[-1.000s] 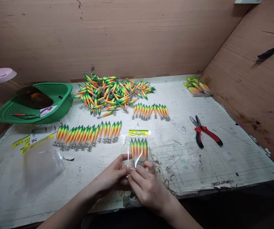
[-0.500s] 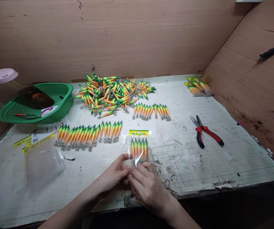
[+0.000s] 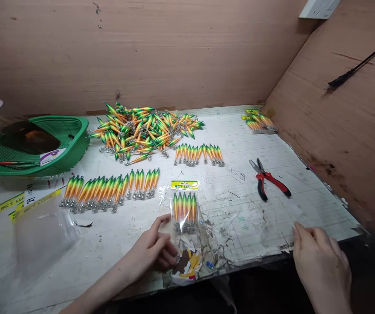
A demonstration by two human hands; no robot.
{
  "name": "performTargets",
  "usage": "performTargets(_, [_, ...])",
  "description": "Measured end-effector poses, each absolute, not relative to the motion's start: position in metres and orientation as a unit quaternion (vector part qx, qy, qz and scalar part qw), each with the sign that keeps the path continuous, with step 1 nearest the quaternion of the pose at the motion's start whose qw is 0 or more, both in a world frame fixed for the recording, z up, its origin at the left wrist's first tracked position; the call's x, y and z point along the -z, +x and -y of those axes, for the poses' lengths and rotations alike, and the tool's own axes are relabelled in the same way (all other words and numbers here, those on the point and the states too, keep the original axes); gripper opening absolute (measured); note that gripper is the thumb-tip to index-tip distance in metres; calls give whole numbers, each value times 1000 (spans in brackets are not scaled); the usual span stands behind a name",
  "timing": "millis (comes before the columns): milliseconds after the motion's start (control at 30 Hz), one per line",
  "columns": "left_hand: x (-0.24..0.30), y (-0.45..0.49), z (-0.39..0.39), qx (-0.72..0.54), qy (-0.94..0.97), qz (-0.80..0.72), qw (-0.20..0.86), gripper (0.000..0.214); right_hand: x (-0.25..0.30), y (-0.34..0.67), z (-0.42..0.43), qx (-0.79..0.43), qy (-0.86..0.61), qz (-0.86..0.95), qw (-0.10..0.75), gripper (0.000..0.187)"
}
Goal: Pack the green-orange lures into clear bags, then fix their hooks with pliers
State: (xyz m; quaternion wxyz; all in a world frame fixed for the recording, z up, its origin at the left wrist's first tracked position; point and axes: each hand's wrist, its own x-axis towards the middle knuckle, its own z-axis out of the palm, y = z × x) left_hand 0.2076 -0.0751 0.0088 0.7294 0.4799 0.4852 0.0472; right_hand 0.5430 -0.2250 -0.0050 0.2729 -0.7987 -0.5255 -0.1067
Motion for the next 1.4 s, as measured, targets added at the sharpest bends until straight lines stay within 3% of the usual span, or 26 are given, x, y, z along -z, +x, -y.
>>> performTargets(100, [-2,190,74,-108,686,-470,545,44,-5,522,215,222,-724,630,173,27])
performTargets(167, [4,183,68,-175,792,-414,413,34,-6,491,199,194,-628,728,193,25])
performTargets(267, [10,184,54,-181,886,-259,341,34,0,447,172,131,-496,825,234,29])
performTargets(433, [8,195,39,-139,926,-107,333,33,15,423,149,101,-392,868,287,31])
performTargets(667, [24,187,41,-168,940,-94,282,31,17,430,152,31,-401,855,327,26])
performTargets(1033, [26,202,73,-321,874,-265,251,18,32,411,163,-88,-537,745,386,24])
performTargets(1167, [26,203,75,-319,866,-278,268,16,30,404,164,-105,-581,696,409,19])
performTargets(1400, [22,215,83,-279,791,-434,329,17,31,389,159,-110,-697,567,426,15])
